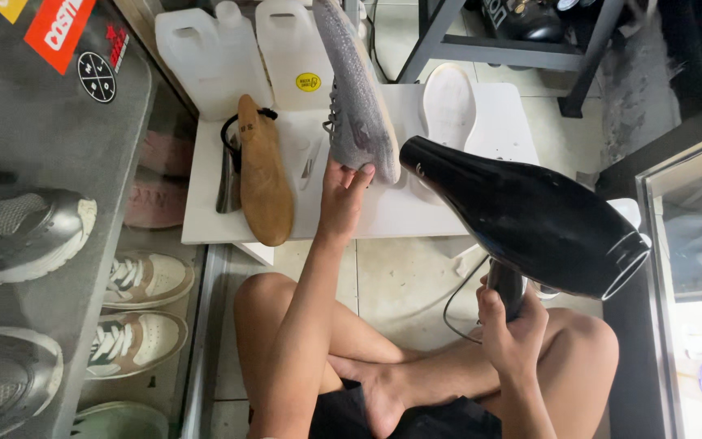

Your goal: The person uses a hairdryer to dry a white shoe insole and a grey sneaker. They hold the insole with one hand and direct the hairdryer at it, then switch to drying the grey sneaker, rotating it to cover different areas.

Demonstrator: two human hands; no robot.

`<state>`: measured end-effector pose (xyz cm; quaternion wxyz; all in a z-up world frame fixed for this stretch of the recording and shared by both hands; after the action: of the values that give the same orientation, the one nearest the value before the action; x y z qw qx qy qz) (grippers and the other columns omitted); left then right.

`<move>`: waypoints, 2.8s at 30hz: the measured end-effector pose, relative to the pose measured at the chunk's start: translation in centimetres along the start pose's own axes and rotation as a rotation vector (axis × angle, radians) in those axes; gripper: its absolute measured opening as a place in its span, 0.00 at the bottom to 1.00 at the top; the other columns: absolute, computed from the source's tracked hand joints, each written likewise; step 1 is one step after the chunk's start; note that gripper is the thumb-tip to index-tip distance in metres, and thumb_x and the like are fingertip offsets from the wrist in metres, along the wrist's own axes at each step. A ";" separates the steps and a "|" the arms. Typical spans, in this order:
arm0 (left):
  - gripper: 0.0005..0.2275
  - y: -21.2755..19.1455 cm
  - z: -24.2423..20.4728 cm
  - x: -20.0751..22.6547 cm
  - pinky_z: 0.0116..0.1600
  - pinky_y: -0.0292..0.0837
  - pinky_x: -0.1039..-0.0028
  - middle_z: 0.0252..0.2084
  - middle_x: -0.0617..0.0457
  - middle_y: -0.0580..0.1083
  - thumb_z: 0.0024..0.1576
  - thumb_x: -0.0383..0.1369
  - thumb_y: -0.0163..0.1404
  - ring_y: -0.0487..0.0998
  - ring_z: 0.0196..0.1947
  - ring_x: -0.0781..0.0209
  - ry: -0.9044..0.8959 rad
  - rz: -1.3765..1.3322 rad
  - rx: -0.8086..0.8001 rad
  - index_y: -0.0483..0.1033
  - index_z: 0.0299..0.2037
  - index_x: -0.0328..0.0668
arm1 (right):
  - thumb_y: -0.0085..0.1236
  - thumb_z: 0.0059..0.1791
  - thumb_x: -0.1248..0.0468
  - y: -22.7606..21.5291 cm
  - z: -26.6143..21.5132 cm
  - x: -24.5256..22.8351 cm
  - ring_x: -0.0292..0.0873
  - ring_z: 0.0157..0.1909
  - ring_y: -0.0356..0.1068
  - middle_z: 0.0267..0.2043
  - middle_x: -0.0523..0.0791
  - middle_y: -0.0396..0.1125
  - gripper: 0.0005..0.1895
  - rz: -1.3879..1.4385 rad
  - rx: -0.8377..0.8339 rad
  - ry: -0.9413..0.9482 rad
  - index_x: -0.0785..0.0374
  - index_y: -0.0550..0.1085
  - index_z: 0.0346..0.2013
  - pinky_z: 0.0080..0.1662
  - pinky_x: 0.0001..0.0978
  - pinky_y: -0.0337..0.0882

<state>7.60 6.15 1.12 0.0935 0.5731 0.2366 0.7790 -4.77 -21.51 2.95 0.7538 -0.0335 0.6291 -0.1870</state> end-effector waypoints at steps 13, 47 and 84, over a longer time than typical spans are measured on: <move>0.21 -0.3 -0.2 0.5 0.61 0.59 0.71 0.53 0.53 0.71 0.53 0.33 0.57 0.68 0.54 0.63 0.135 -0.329 -0.033 0.65 0.55 0.44 | 0.50 0.44 0.49 -0.1 -0.7 0.6 0.32 0.24 0.57 0.17 0.40 0.60 0.20 -0.130 -0.031 0.052 0.64 0.71 0.30 0.31 0.25 0.60; 0.14 -3.0 0.9 -3.8 0.58 0.65 0.65 0.49 0.49 0.73 0.58 0.38 0.42 0.72 0.52 0.57 -0.127 -0.902 0.163 0.71 0.51 0.41 | 0.45 0.47 0.45 0.0 -2.0 1.0 0.31 0.16 0.46 0.15 0.42 0.51 0.27 0.258 -0.187 -0.047 0.70 0.64 0.29 0.23 0.21 0.46; 0.15 -3.1 -1.2 -3.6 0.39 0.65 0.74 0.31 0.57 0.72 0.56 0.50 0.42 0.72 0.34 0.66 -0.262 -0.469 0.274 0.70 0.33 0.49 | 0.44 0.43 0.39 -1.2 -2.8 2.9 0.32 0.19 0.58 0.18 0.42 0.62 0.31 0.093 -0.150 0.001 0.68 0.70 0.27 0.22 0.21 0.56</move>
<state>7.30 7.02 -3.65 0.2226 0.6058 0.4513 0.6163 -7.30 -23.00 0.03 0.7568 -0.0606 0.6425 -0.1040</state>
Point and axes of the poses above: each hand's wrist, its own z-axis towards the middle knuckle, its own y-axis out of the palm, x = y × z, the point moved 9 cm from there along z, towards the middle knuckle
